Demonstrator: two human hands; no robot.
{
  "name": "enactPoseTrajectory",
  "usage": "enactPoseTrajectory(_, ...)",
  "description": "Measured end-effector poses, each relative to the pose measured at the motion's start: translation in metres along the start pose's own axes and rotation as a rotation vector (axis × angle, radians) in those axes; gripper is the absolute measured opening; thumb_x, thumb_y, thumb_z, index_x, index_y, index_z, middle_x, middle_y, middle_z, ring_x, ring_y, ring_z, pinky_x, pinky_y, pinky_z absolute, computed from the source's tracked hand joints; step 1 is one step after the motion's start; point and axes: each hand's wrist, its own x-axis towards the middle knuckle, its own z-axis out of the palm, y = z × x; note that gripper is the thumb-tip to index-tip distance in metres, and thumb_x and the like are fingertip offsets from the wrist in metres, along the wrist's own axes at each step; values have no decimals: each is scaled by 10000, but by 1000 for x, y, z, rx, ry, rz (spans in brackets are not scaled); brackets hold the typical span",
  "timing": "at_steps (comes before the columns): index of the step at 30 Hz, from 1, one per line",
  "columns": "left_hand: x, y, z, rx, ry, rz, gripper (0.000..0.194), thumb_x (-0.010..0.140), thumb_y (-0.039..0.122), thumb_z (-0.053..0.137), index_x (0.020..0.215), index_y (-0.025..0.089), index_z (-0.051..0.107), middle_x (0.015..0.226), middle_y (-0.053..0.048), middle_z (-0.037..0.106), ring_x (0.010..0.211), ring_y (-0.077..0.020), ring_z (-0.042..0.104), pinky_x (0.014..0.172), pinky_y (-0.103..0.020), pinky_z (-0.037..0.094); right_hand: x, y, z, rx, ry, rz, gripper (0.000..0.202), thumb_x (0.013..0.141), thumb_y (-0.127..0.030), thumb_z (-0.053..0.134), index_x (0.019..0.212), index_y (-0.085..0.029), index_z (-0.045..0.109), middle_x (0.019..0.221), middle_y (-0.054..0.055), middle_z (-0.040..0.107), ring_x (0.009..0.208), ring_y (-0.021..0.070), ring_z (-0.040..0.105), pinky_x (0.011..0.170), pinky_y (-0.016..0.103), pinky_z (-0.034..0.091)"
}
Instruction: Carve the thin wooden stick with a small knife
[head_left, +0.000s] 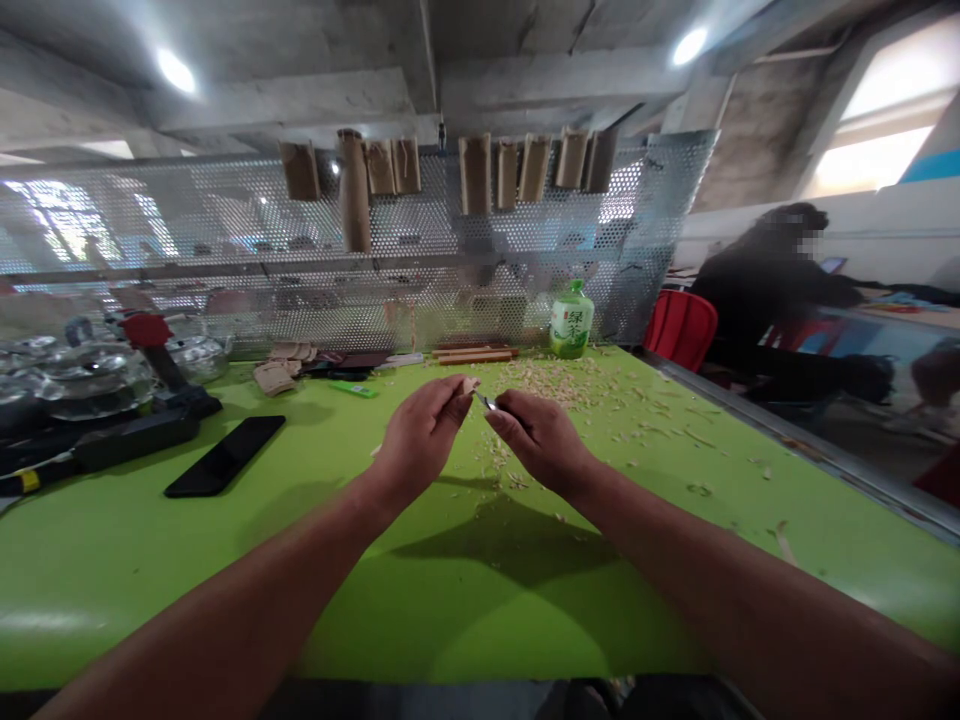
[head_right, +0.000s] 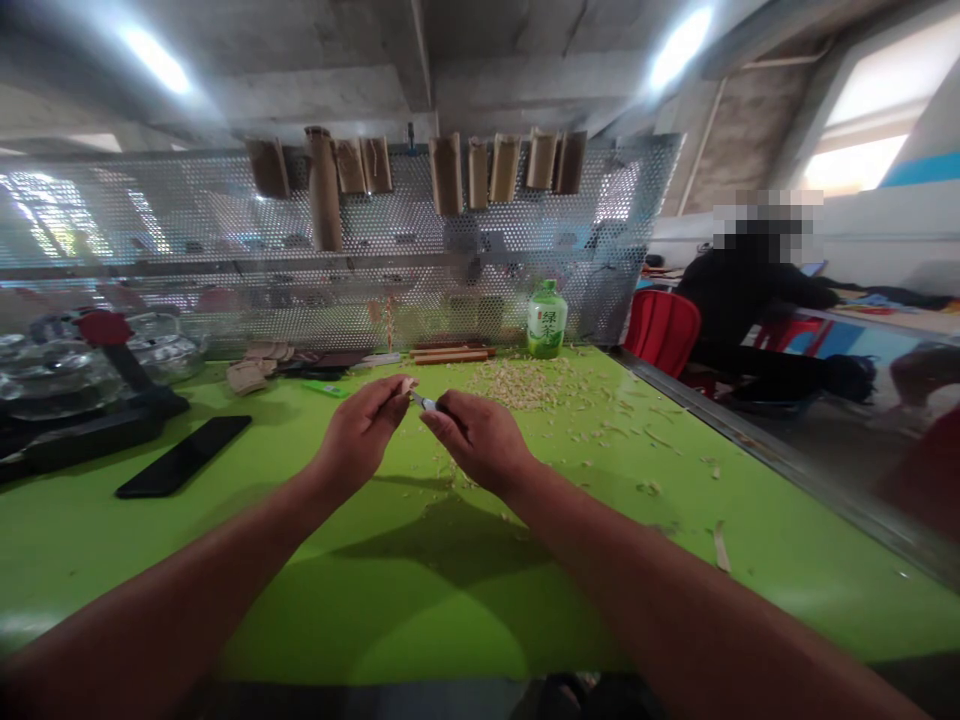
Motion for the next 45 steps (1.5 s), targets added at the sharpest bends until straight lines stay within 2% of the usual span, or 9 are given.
enactPoseTrajectory(8, 1, -1, 2, 33, -11, 38, 318, 968, 407, 459, 1092, 185, 650, 1009, -77, 706, 914, -181, 637, 809, -323, 490, 0, 2, -1, -35, -22, 4, 392, 951, -493, 400, 678, -213, 373, 601, -30, 402, 546, 104, 380, 527, 256, 260)
enactPoseTrajectory(11, 1, 0, -2, 85, -34, 49, 330, 973, 411, 442, 1085, 179, 648, 984, -73, 704, 891, -181, 631, 788, -322, 486, 0, 1, -2, -55, -35, 11, 400, 952, -506, 392, 679, -214, 369, 596, -31, 400, 540, 104, 374, 524, 254, 255)
enactPoseTrajectory(15, 0, 4, -10, 202, -72, 86, 396, 971, 458, 416, 1152, 172, 622, 1071, -83, 693, 977, -202, 618, 833, -347, 468, 0, -2, -3, -102, -66, 18, 426, 962, -544, 337, 698, -212, 386, 607, -22, 422, 542, 111, 382, 529, 255, 249)
enactPoseTrajectory(18, -1, 5, -11, 273, -41, 122, 491, 898, 593, 479, 1064, 164, 650, 921, -65, 696, 846, -192, 617, 737, -318, 450, -1, -4, -1, -146, -90, 13, 469, 965, -593, 265, 731, -212, 408, 629, -9, 445, 555, 124, 395, 536, 262, 243)
enactPoseTrajectory(21, -2, 5, -7, 296, 39, 139, 488, 855, 623, 529, 975, 171, 668, 786, -40, 670, 744, -166, 592, 680, -291, 416, -4, -4, 3, -173, -87, 0, 491, 971, -601, 221, 754, -212, 425, 643, 0, 461, 564, 132, 391, 544, 271, 238)
enactPoseTrajectory(27, -7, 11, 0, 252, 26, 4, 434, 892, 584, 496, 900, 180, 654, 759, -23, 646, 692, -143, 548, 636, -272, 373, -8, -3, 9, -240, -33, -1, 498, 987, -573, 196, 764, -208, 452, 651, 13, 499, 547, 135, 373, 540, 279, 211)
enactPoseTrajectory(32, -9, 18, 0, 235, 18, -43, 381, 904, 526, 520, 800, 174, 622, 717, -2, 602, 662, -125, 504, 627, -262, 347, -8, -1, 11, -280, -19, -7, 524, 978, -594, 175, 763, -205, 451, 653, 22, 511, 534, 136, 356, 532, 280, 186)
enactPoseTrajectory(41, -12, 22, 7, 50, 63, -226, 384, 878, 551, 544, 904, 190, 671, 739, -10, 633, 666, -133, 529, 599, -260, 376, -4, -1, 9, -480, 83, -33, 476, 989, -539, 229, 782, -201, 492, 712, 56, 561, 576, 156, 380, 553, 305, 157)
enactPoseTrajectory(45, -9, 19, 8, -57, 87, -244, 394, 870, 558, 555, 947, 190, 671, 778, -20, 642, 695, -135, 541, 607, -260, 407, -1, -4, 11, -499, 136, -55, 441, 999, -512, 257, 788, -203, 490, 730, 59, 575, 612, 163, 420, 578, 306, 209)
